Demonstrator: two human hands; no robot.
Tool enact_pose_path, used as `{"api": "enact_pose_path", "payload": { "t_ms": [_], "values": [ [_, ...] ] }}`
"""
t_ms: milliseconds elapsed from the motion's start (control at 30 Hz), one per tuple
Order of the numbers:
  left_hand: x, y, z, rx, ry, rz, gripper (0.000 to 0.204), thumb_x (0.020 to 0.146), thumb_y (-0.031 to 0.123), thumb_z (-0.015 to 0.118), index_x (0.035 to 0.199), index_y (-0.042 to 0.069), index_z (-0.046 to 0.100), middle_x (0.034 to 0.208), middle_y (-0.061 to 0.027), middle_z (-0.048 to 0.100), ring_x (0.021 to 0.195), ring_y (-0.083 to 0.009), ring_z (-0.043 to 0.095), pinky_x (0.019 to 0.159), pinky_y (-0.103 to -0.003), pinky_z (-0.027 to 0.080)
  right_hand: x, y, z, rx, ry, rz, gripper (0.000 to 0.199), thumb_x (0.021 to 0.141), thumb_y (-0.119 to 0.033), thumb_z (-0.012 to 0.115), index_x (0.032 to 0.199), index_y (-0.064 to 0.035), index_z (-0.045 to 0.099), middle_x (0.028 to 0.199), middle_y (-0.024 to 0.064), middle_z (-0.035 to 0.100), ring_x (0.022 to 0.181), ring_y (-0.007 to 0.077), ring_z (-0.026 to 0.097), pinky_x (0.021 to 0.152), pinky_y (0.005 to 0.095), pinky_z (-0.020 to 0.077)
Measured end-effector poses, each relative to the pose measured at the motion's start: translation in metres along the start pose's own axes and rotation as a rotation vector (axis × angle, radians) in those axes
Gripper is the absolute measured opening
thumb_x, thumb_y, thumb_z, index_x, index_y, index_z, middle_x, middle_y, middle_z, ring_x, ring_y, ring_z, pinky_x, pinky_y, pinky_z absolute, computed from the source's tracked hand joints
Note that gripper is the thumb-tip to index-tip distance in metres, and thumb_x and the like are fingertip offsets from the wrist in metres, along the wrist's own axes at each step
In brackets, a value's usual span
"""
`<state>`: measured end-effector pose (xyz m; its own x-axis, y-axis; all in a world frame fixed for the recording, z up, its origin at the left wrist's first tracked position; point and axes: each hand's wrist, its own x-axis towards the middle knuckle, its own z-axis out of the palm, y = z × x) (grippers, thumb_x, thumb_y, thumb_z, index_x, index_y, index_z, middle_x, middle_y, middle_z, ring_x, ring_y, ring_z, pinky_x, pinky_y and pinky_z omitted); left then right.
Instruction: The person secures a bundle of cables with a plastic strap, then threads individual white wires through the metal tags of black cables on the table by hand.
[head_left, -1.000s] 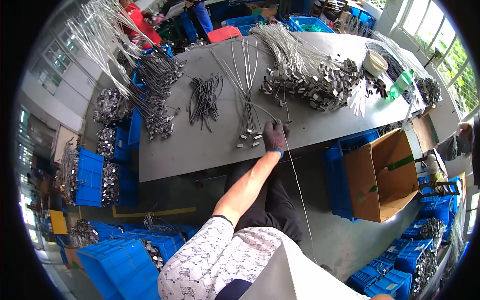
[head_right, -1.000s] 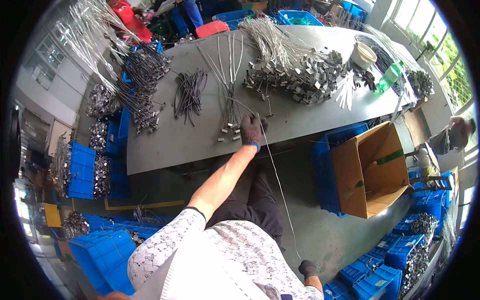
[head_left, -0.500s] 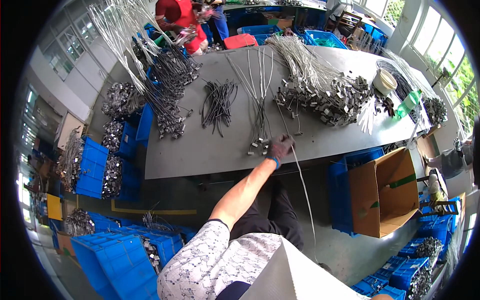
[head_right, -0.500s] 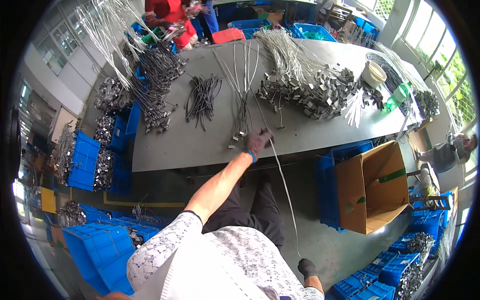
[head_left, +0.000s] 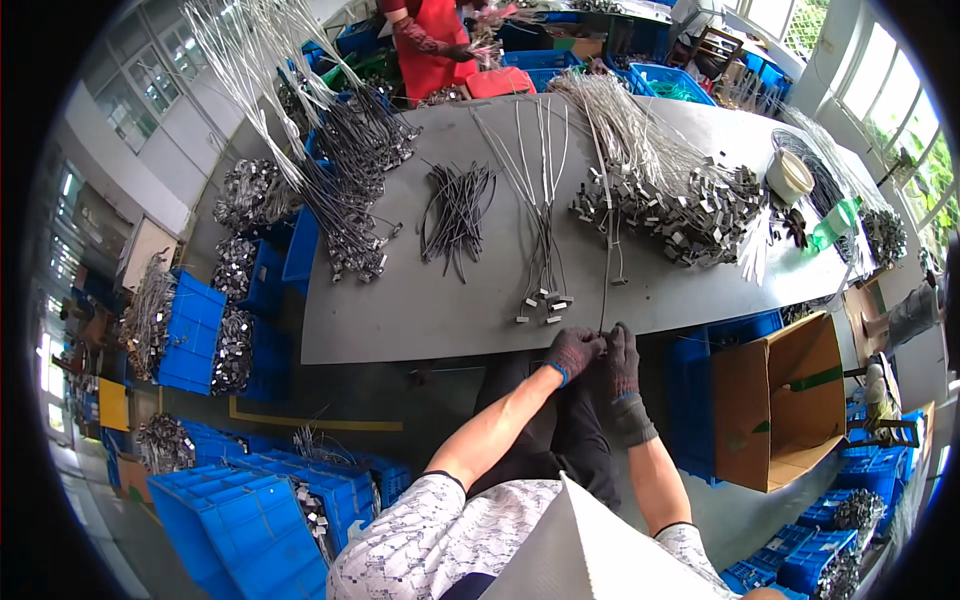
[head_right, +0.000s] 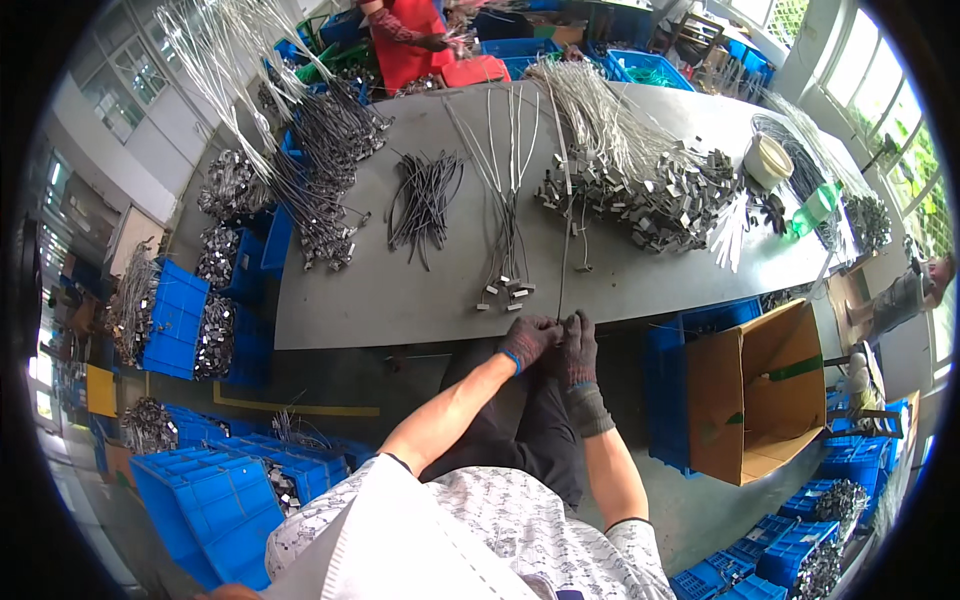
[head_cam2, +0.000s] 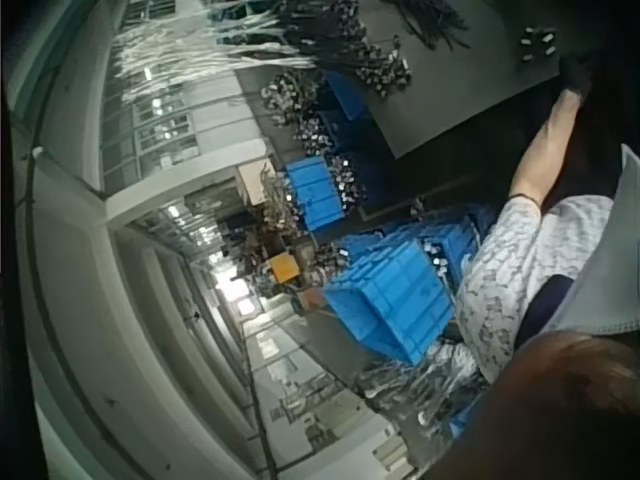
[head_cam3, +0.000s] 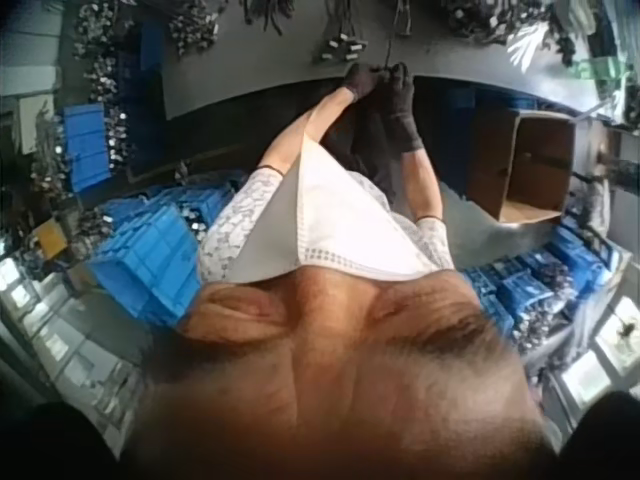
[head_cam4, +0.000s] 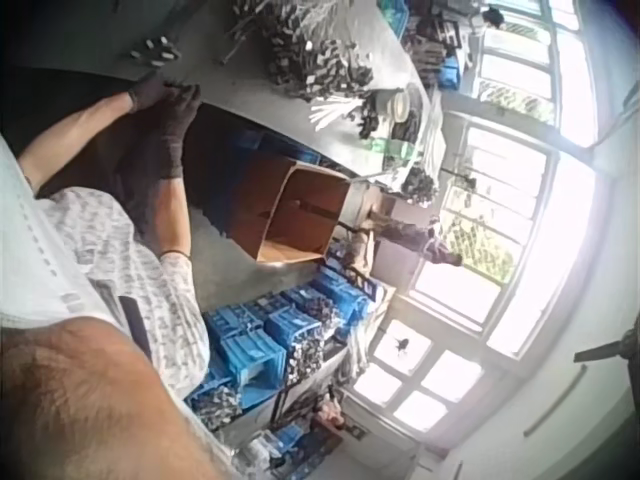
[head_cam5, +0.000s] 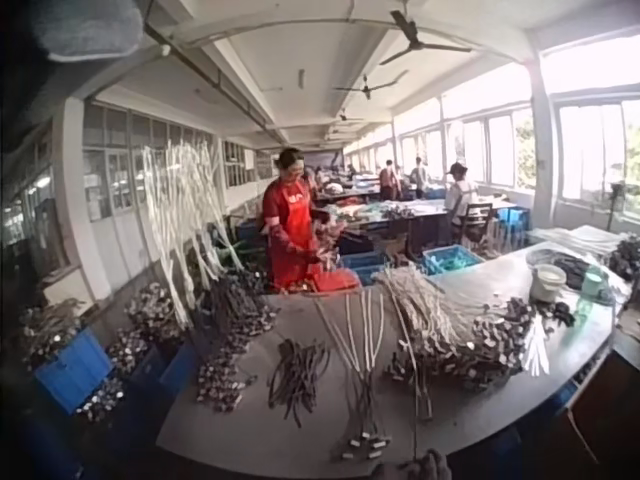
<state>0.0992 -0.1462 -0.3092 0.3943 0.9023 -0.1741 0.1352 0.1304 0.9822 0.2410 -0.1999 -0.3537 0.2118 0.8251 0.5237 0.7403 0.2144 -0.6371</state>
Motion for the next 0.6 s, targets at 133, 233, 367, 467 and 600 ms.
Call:
{"api": "enact_pose_path", "payload": {
  "t_ms": [133,233,367,467,600],
  "values": [
    [0.065,-0.022,-0.066,0.304,-0.013,-0.061,0.021,0.086,0.022,0.069,0.092,0.003,0.075,0.085,-0.0083,0.074,0.079,-0.0162,0.067,0.074,-0.033,0.053,0.042,-0.045,0.038,0.076,-0.024,-0.005,0.043,0.100,-0.024,0.056,0.133,0.0023,0.050,0.110,0.0272,0.063,0.100,0.0381,0.063,0.083,0.0444,0.0540],
    [0.092,-0.029,-0.111,0.693,-0.045,0.221,0.020,0.086,0.022,0.066,0.092,0.006,0.075,0.091,-0.0104,0.075,0.086,-0.0230,0.070,0.078,-0.035,0.054,0.083,-0.091,0.034,0.424,-0.134,0.425,0.045,0.099,-0.023,0.060,0.134,0.0012,0.049,0.108,0.0250,0.065,0.095,0.0368,0.065,0.084,0.0439,0.0542],
    [0.108,0.017,-0.130,0.642,-0.060,0.119,0.024,0.088,0.028,0.061,0.095,0.010,0.075,0.094,-0.0140,0.074,0.092,-0.0309,0.070,0.080,-0.038,0.054,0.113,-0.012,0.026,0.210,-0.055,0.574,0.047,0.097,-0.025,0.060,0.135,0.0004,0.049,0.110,0.0254,0.065,0.097,0.0406,0.066,0.088,0.0437,0.0533],
    [0.090,0.043,-0.152,0.711,0.100,-0.144,0.032,0.087,0.038,0.058,0.097,0.012,0.075,0.095,-0.0169,0.072,0.092,-0.0350,0.070,0.081,-0.041,0.054,0.140,-0.004,0.028,-0.259,-0.012,0.448,0.050,0.092,-0.029,0.063,0.132,-0.0014,0.052,0.110,0.0258,0.065,0.102,0.0439,0.064,0.089,0.0477,0.0527],
    [0.087,0.018,-0.188,0.750,0.392,-0.151,0.035,0.087,0.040,0.058,0.096,0.011,0.074,0.097,-0.0174,0.072,0.094,-0.0373,0.069,0.083,-0.045,0.054,0.176,0.013,0.040,-0.450,-0.240,0.532,0.046,0.086,-0.035,0.065,0.120,-0.0042,0.062,0.111,0.0256,0.064,0.105,0.0452,0.063,0.092,0.0494,0.0511]
  ]
}}
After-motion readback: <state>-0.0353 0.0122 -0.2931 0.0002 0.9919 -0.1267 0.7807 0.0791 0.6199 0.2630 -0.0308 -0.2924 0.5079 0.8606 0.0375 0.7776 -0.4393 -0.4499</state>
